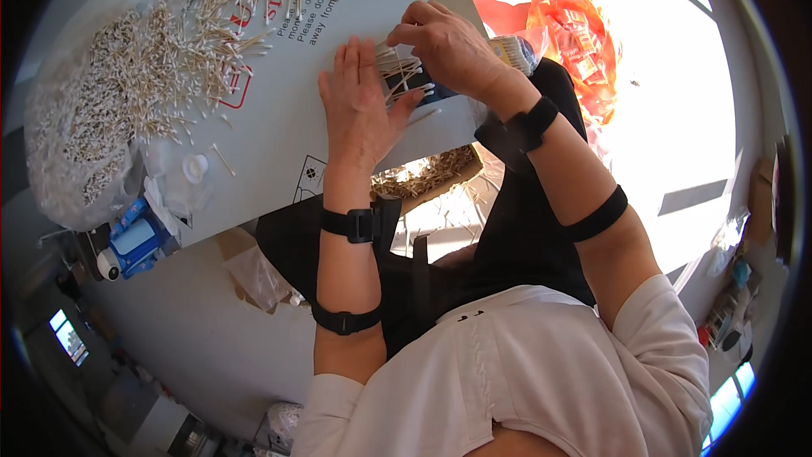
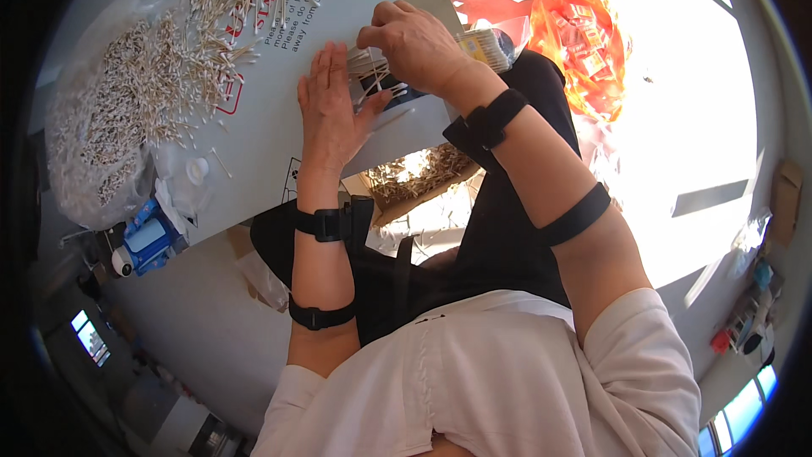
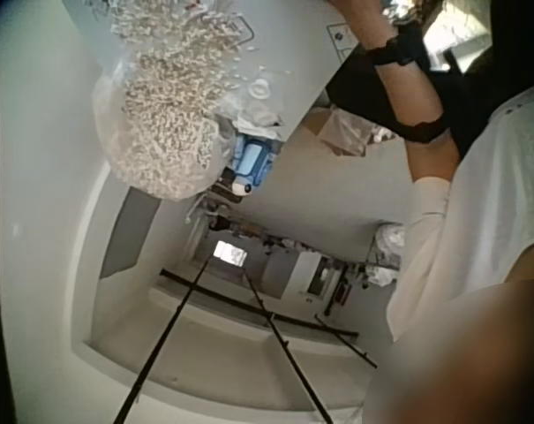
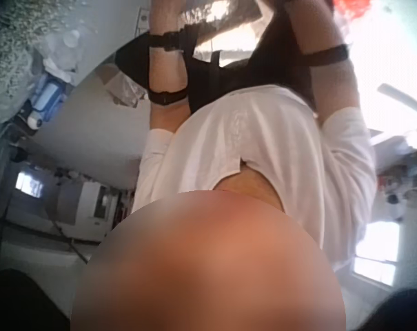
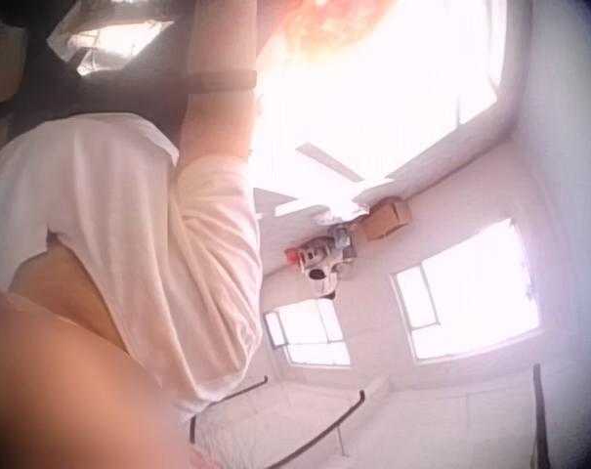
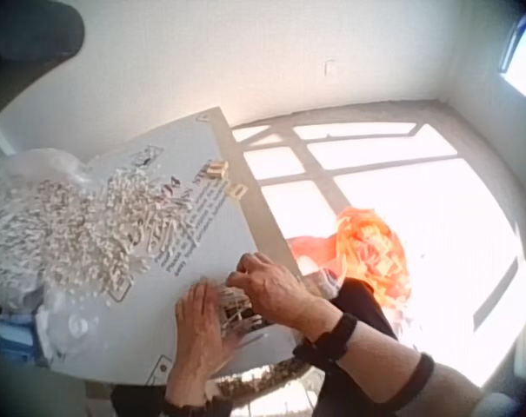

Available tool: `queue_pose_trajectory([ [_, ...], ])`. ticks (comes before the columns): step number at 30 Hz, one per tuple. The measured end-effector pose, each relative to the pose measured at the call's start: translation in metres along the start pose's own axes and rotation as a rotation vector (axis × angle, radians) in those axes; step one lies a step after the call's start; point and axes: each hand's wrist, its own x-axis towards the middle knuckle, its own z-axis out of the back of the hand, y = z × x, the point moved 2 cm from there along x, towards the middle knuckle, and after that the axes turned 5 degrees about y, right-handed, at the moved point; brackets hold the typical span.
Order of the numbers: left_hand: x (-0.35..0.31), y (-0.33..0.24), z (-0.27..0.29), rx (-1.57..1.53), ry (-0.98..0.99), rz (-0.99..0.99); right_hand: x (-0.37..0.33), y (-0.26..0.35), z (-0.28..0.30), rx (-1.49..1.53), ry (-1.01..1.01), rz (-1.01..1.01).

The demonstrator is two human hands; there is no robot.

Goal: Organizing and inserting small applicator sticks or cotton swabs into a plastic/cardboard packaging holder.

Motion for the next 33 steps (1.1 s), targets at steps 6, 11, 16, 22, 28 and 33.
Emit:
queue_pose_trajectory([
  [6,-0.016,-0.005,-0.022,0.165,-0.003,0.085,0.019,-0.009,0.000,-0.112,0.203,0.150],
  [11,-0.015,-0.004,-0.027,0.174,-0.049,0.078,0.014,-0.019,0.006,-0.215,0.284,0.221],
  [16,-0.015,-0.004,-0.030,0.199,-0.025,0.111,0.001,-0.035,0.023,-0.300,0.265,0.360],
  [22,-0.015,-0.004,-0.027,0.217,-0.033,0.117,0.022,-0.043,0.038,-0.340,0.165,0.211],
  [28,-0.015,-0.005,-0.030,0.187,-0.062,0.101,0.040,-0.010,-0.023,-0.261,0.134,-0.015],
  [33,-0.020,-0.003,-0.026,0.135,-0.158,0.116,0.029,-0.005,-0.008,0.113,0.142,0.009],
])
